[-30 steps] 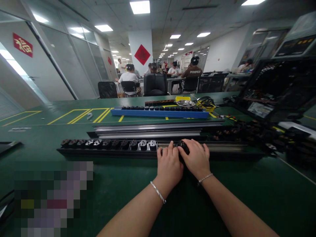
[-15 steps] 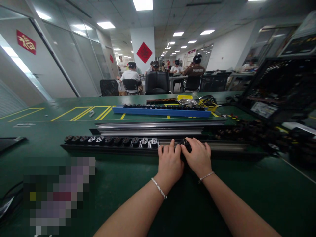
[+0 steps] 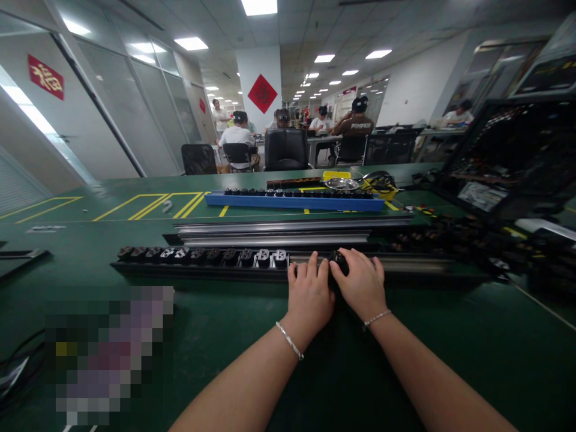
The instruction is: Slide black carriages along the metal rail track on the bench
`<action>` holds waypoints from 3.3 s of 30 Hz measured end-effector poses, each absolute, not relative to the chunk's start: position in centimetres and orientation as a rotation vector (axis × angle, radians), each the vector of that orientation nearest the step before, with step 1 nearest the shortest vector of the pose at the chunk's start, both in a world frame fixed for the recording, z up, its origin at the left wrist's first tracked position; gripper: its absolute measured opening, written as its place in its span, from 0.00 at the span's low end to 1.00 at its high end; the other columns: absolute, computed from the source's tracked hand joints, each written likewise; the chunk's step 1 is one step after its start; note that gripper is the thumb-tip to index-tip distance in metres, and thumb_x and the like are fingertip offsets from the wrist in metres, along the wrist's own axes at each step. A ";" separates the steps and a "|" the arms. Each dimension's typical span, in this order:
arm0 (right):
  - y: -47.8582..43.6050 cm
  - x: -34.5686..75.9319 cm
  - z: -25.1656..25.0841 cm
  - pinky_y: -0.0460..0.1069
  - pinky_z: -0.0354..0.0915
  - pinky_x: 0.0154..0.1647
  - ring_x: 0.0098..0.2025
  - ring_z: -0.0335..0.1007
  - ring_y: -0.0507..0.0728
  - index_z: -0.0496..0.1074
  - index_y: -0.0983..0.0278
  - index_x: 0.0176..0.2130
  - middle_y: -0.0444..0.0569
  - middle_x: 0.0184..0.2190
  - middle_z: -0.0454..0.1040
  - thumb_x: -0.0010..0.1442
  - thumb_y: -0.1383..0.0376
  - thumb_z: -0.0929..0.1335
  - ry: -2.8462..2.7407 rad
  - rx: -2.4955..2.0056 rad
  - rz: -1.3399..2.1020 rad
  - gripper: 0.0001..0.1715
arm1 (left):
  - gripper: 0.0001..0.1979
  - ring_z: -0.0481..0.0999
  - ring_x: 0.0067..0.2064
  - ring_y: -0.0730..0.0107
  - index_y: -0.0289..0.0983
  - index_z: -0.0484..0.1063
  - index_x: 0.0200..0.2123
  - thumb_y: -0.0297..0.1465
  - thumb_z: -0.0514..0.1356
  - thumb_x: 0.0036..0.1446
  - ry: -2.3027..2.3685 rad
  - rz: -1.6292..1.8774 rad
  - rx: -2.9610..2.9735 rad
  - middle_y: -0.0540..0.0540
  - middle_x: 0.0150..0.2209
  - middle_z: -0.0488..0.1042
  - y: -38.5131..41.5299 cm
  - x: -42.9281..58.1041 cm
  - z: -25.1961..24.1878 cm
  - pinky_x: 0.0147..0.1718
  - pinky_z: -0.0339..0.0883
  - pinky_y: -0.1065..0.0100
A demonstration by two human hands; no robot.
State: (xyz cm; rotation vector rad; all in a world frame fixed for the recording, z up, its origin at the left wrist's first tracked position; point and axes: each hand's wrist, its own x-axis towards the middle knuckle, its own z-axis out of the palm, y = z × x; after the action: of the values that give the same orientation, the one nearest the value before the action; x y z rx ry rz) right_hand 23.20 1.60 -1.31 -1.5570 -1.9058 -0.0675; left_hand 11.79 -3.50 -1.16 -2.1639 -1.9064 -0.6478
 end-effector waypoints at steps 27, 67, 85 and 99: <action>1.5 24.1 -0.7 0.62 0.41 0.60 0.56 0.60 0.60 0.69 0.65 0.47 0.54 0.49 0.71 0.57 0.60 0.60 -1.842 -1.646 -0.031 0.20 | 0.28 0.62 0.54 0.57 0.40 0.59 0.57 0.31 0.55 0.51 -1.898 -0.634 -2.137 0.43 0.62 0.57 -3.2 11.8 -1.7 0.56 0.49 0.50; 2.4 28.1 -1.0 0.62 0.42 0.60 0.53 0.62 0.61 0.69 0.64 0.44 0.53 0.47 0.72 0.55 0.57 0.61 -1.730 -1.742 -0.125 0.20 | 0.27 0.63 0.54 0.59 0.41 0.60 0.57 0.30 0.55 0.51 -1.894 -0.619 -2.142 0.43 0.62 0.58 -3.3 11.8 -1.4 0.56 0.51 0.52; 2.6 28.2 -0.6 0.61 0.46 0.57 0.49 0.63 0.62 0.70 0.63 0.39 0.53 0.44 0.73 0.53 0.57 0.61 -1.709 -1.744 -0.117 0.17 | 0.27 0.63 0.54 0.60 0.41 0.60 0.57 0.29 0.55 0.51 -1.895 -0.633 -2.131 0.44 0.62 0.58 -3.3 11.8 -1.4 0.56 0.50 0.52; 2.8 28.2 -1.1 0.61 0.45 0.57 0.49 0.64 0.61 0.68 0.64 0.40 0.53 0.43 0.73 0.53 0.57 0.62 -1.676 -1.731 -0.166 0.18 | 0.27 0.63 0.54 0.59 0.41 0.60 0.57 0.29 0.55 0.51 -1.898 -0.623 -2.121 0.43 0.61 0.59 -3.3 11.9 -1.4 0.56 0.51 0.52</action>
State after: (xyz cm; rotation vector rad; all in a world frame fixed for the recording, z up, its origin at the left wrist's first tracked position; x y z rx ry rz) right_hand 28.18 2.77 -1.06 -1.7308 -1.6764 -0.1658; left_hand 11.86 -3.31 -1.35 -2.1208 -1.8984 -0.6229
